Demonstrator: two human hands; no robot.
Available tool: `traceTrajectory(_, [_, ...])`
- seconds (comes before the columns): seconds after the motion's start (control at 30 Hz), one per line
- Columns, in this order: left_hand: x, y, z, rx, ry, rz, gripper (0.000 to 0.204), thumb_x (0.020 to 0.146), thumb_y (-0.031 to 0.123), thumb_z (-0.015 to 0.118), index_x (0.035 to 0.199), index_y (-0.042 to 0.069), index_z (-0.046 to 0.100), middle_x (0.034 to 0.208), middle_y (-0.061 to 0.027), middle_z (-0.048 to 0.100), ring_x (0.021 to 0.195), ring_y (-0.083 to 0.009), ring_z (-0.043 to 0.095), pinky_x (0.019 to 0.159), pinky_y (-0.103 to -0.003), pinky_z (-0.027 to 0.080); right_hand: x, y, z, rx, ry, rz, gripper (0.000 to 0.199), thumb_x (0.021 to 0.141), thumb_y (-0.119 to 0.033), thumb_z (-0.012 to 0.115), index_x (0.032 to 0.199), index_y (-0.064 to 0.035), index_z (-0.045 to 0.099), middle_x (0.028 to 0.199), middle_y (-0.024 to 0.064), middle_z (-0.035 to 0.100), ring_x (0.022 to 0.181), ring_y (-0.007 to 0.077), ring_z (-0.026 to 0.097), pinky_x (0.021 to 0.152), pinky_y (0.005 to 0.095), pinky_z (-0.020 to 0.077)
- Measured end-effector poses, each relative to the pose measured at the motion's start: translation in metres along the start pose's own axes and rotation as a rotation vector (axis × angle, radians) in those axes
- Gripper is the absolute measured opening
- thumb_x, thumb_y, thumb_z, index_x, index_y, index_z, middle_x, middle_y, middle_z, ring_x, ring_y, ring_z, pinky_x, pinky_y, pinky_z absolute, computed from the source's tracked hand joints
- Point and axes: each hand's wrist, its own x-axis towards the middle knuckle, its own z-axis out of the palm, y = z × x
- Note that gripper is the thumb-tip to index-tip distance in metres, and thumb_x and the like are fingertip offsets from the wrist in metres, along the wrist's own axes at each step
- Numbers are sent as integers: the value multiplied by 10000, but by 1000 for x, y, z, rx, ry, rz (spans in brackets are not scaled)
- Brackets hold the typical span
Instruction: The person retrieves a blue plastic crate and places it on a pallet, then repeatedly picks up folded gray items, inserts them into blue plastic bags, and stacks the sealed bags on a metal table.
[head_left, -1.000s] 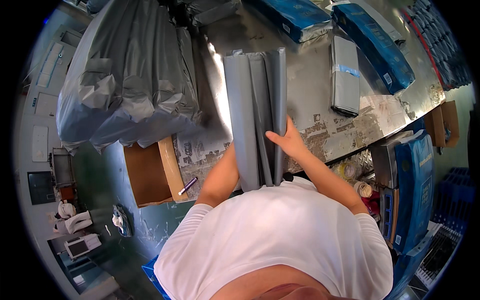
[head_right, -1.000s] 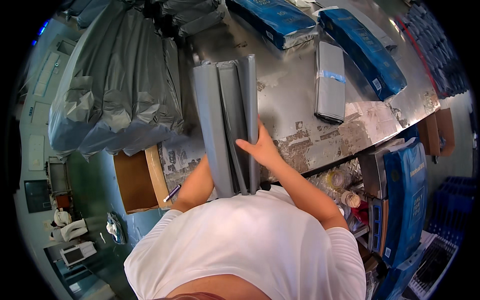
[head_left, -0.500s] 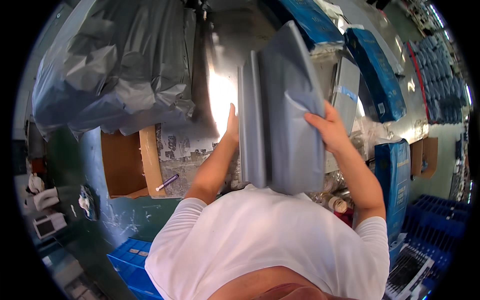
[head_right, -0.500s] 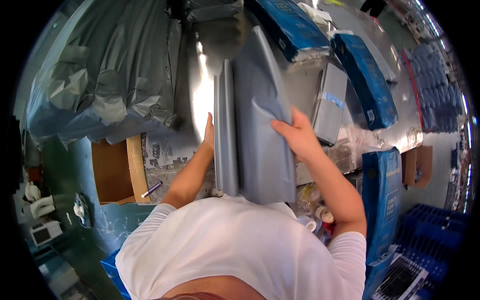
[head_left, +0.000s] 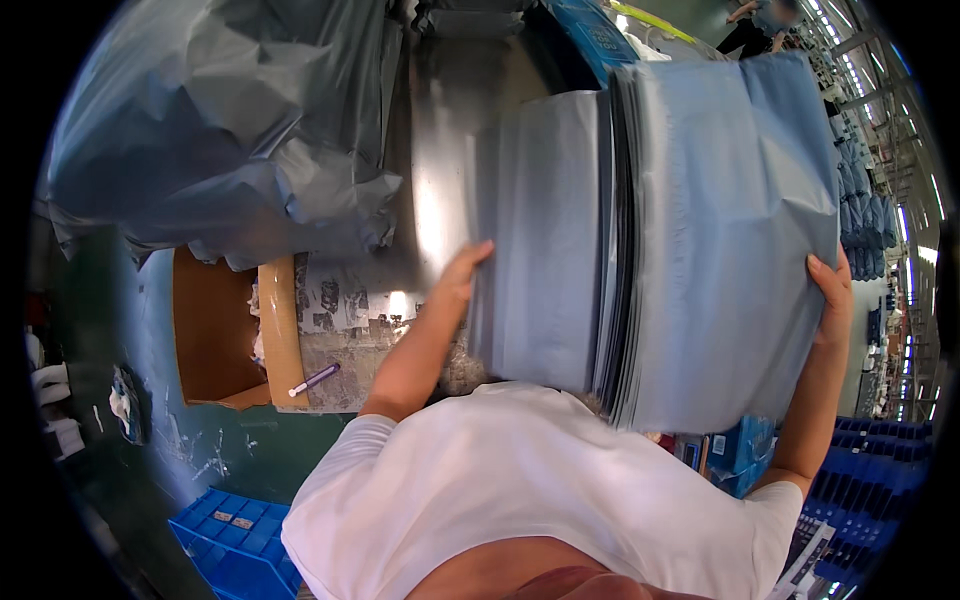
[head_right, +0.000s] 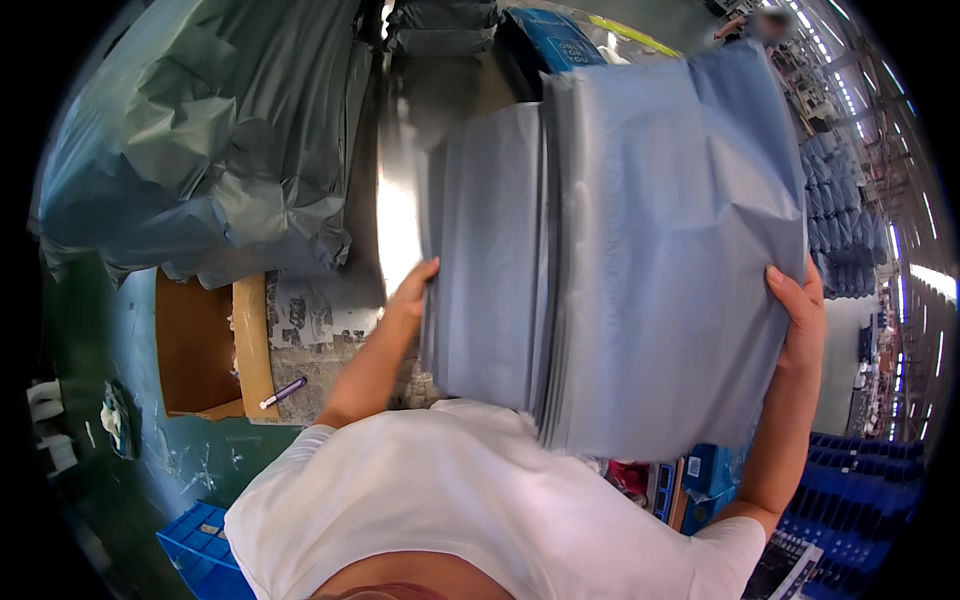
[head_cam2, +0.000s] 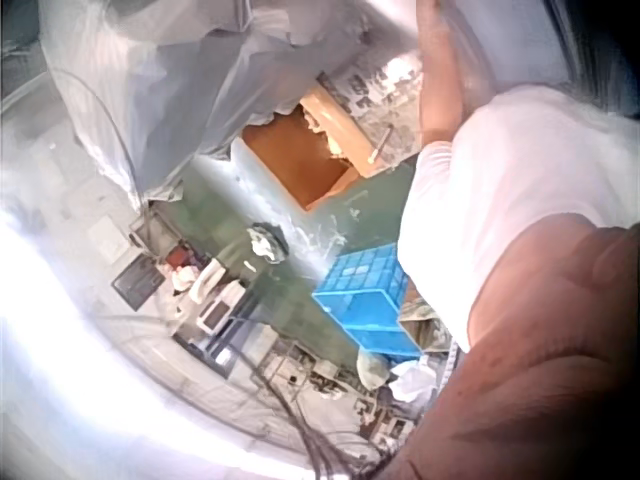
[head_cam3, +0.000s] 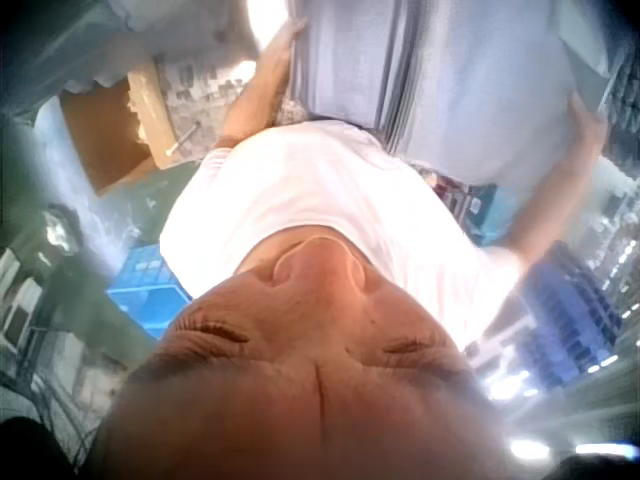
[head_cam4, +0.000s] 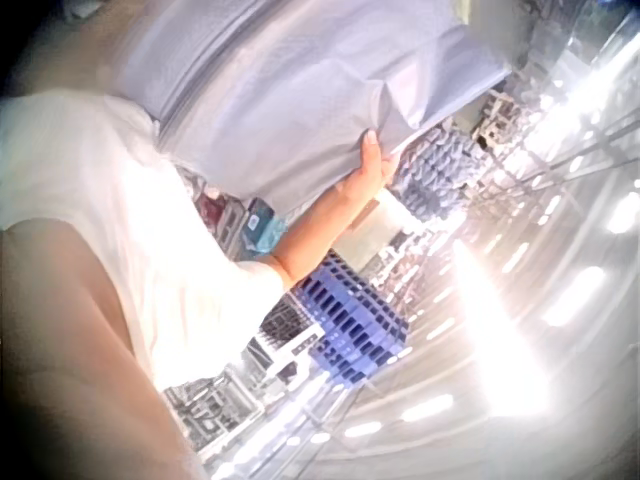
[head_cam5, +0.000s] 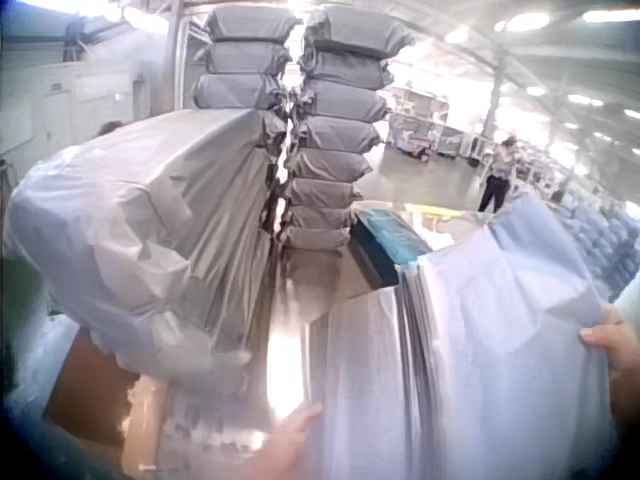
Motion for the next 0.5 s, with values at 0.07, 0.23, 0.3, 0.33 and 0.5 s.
traceTrajectory(0.07, [-29, 62, 61, 638, 282, 296, 498, 662, 86, 723, 1093, -46, 511, 985, -157, 602, 869, -241, 599, 781, -336, 488, 5, 37, -31, 34, 37, 14, 389, 762, -64, 579, 1129, 8, 472, 999, 103, 591, 850, 173, 589, 758, 285, 478])
traceTrajectory(0.23, [-70, 120, 250, 1536, 152, 1113, 326, 639, 76, 697, 936, -22, 604, 804, -126, 645, 719, -193, 617, 675, -287, 472, 48, 244, -39, 445, 196, 65, 346, 798, -34, 562, 1125, -11, 451, 1052, 119, 562, 916, 234, 564, 809, 366, 463])
traceTrajectory(0.3, [-67, 106, 338, 1943, -10, 1320, 321, 635, 88, 709, 912, -33, 599, 771, -124, 629, 729, -176, 599, 673, -293, 455, 69, 324, -10, 747, 210, 166, 299, 823, -91, 569, 1090, -38, 444, 1000, 110, 550, 935, 244, 535, 779, 415, 468])
traceTrajectory(0.33, [-59, 94, 379, 2112, -130, 1396, 368, 632, 122, 712, 947, -31, 598, 806, -144, 636, 772, -194, 613, 712, -299, 454, 79, 349, 4, 883, 177, 253, 291, 846, -153, 543, 1096, -45, 441, 1029, 106, 539, 942, 250, 532, 784, 422, 465])
traceTrajectory(0.5, [-116, 57, 519, 2450, -135, 1114, 146, 664, 24, 646, 798, -15, 604, 669, -32, 611, 672, -91, 540, 635, -262, 435, 115, 370, 48, 1212, -148, 40, 420, 906, -358, 397, 1217, -78, 366, 1182, 106, 468, 1074, 265, 454, 902, 429, 378])
